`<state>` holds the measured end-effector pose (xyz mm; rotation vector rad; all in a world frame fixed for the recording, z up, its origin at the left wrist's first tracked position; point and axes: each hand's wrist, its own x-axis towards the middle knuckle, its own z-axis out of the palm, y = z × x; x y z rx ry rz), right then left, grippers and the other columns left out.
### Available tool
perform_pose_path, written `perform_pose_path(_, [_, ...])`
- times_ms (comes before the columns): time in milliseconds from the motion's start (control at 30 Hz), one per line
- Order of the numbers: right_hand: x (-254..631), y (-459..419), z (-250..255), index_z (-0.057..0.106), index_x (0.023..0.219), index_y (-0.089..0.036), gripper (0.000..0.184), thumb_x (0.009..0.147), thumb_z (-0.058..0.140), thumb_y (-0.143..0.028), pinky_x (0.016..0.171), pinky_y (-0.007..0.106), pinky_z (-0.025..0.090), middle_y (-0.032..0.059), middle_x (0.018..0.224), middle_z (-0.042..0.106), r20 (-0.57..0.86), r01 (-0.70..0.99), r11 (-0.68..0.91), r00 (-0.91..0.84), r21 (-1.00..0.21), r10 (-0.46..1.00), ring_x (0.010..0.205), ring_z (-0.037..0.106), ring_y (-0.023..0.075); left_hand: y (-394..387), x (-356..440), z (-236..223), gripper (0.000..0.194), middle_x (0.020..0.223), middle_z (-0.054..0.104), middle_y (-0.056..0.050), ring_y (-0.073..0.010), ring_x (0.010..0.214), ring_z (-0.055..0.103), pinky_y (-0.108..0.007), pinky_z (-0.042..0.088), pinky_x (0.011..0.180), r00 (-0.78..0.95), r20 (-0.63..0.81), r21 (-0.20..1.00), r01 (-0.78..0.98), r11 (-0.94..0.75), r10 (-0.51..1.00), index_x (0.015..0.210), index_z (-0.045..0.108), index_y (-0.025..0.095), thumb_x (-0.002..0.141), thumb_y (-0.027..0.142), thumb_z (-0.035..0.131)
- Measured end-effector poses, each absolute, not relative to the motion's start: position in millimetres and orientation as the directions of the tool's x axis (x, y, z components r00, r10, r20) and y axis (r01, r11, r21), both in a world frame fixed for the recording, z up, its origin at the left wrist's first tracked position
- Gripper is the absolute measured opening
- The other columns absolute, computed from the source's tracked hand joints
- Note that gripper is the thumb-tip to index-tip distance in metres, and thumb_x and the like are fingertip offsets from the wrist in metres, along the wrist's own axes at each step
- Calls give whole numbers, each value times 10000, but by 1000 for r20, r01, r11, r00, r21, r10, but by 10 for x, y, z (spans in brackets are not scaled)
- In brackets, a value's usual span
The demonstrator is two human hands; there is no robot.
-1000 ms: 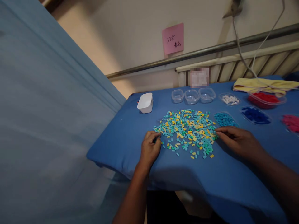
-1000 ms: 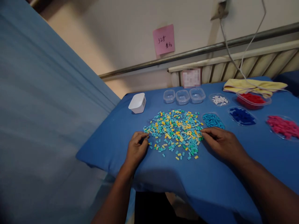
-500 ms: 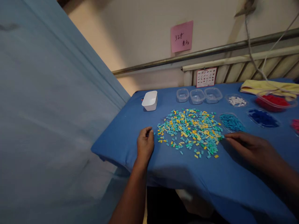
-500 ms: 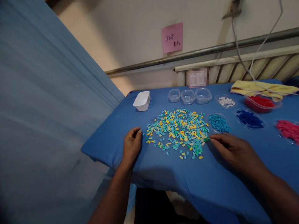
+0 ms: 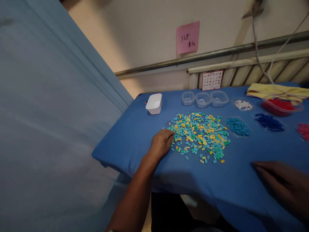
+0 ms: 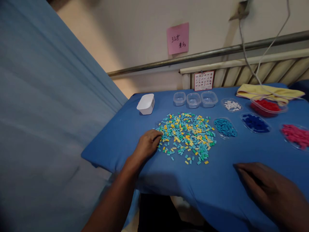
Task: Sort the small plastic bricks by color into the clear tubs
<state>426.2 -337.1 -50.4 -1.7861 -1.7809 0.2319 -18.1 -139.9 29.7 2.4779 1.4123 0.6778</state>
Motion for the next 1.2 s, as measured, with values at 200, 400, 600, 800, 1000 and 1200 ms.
perform_pose_path(200, [4233, -3411, -412, 749, 1236, -485, 268, 999, 629, -517, 841, 506, 685, 32, 1225, 823, 213, 849, 85, 33, -521, 977, 1040, 815, 360, -1158, -275, 394, 271, 1182, 805, -84, -236, 1100, 744, -367, 578, 1030, 256, 327, 458, 799, -390, 909, 1219, 806, 207, 1044, 236, 601])
perform_pose_path(400, [4182, -3388, -348, 760, 1224, -412, 280, 1029, 596, -528, 830, 473, 676, 31, 1187, 828, 219, 864, 98, 14, -495, 976, 1006, 816, 324, -1033, 13, 328, 271, 1225, 783, -114, -270, 1161, 703, -399, 555, 1041, 420, 181, 223, 863, -453, 889, 1190, 798, 194, 1054, 189, 564])
perform_pose_path(600, [4159, -3378, -275, 787, 1189, -344, 330, 1042, 574, -549, 787, 435, 677, 33, 1120, 839, 255, 877, 122, 0, -464, 967, 928, 820, 298, -1282, 470, 377, 235, 1112, 753, -100, -265, 1095, 672, -379, 531, 932, 680, 109, 35, 726, -686, 725, 1128, 777, 199, 1075, 181, 549])
perform_pose_path(800, [4132, -3366, -266, 794, 1179, -319, 362, 1037, 572, -568, 752, 400, 671, 28, 1117, 838, 291, 878, 156, -20, -452, 956, 919, 820, 276, -1845, 586, 334, 216, 1077, 748, -55, -245, 998, 655, -391, 509, 852, 763, 171, 20, 630, -777, 623, 1195, 745, 228, 1116, 253, 545])
perform_pose_path(1000, [4125, -3382, -264, 779, 1200, -328, 345, 1035, 578, -555, 782, 418, 673, 38, 1136, 830, 271, 876, 152, -25, -457, 962, 939, 816, 288, -1985, 245, 279, 237, 1166, 769, -69, -233, 1064, 689, -393, 551, 933, 662, 295, 188, 667, -721, 689, 1240, 738, 233, 1105, 210, 545])
perform_pose_path(1200, [4042, -3340, -88, 790, 1132, -337, 300, 1014, 578, -513, 736, 449, 676, 50, 1069, 838, 287, 865, 159, -18, -475, 958, 877, 821, 310, -1669, -50, 447, 181, 1146, 771, -78, -221, 1075, 726, -371, 585, 997, 378, 334, 434, 751, -497, 863, 1160, 747, 227, 1078, 251, 588])
